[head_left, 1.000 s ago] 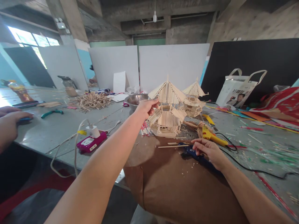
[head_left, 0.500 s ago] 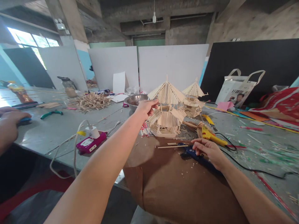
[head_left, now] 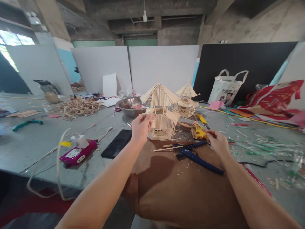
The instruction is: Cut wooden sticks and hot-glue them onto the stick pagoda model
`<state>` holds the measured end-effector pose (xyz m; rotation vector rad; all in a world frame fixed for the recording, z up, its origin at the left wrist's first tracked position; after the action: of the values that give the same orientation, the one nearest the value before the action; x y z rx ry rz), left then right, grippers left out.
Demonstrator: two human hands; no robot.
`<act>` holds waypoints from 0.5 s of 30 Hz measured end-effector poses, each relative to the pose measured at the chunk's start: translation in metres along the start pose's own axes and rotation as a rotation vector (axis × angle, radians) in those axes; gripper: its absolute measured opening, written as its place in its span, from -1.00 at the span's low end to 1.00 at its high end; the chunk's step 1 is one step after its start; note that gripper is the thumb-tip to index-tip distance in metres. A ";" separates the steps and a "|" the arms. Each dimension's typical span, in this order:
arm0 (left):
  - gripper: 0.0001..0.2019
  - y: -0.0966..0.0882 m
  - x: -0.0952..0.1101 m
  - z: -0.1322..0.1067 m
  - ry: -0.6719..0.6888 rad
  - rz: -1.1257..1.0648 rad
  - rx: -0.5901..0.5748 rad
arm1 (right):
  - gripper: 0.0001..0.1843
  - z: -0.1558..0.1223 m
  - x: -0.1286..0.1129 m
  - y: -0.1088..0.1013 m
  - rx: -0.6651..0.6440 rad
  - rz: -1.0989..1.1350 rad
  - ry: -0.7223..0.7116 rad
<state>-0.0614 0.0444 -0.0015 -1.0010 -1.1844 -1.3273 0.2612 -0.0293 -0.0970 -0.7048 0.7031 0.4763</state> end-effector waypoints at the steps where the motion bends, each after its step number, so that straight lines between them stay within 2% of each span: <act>1: -0.76 0.006 -0.006 -0.009 0.002 0.052 -0.027 | -0.71 0.001 0.000 -0.001 -0.036 -0.145 -0.027; 4: -0.74 0.026 -0.021 -0.030 0.051 0.257 -0.148 | -0.64 0.004 0.002 0.003 -0.227 -0.526 -0.064; 6: -0.74 0.032 -0.027 -0.038 0.113 0.377 -0.184 | -0.61 0.007 0.005 0.007 -0.337 -0.655 -0.079; 9: -0.75 0.034 -0.034 -0.042 0.154 0.455 -0.216 | -0.54 0.013 0.008 0.014 -0.435 -0.715 -0.110; 15: -0.76 0.031 -0.045 -0.041 0.171 0.380 -0.272 | -0.34 0.023 0.015 0.029 -0.627 -0.778 -0.157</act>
<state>-0.0234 0.0124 -0.0484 -1.2112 -0.6545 -1.2554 0.2636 0.0090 -0.1073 -1.4317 0.0775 0.0134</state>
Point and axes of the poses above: each hand's wrist, its own z-axis towards the middle knuckle, its own y-axis out of the palm, x = y × z, the point moved 6 cm from there along z, towards the middle knuckle, and after that the axes turned 14 degrees about -y, right-handed, at the moved point
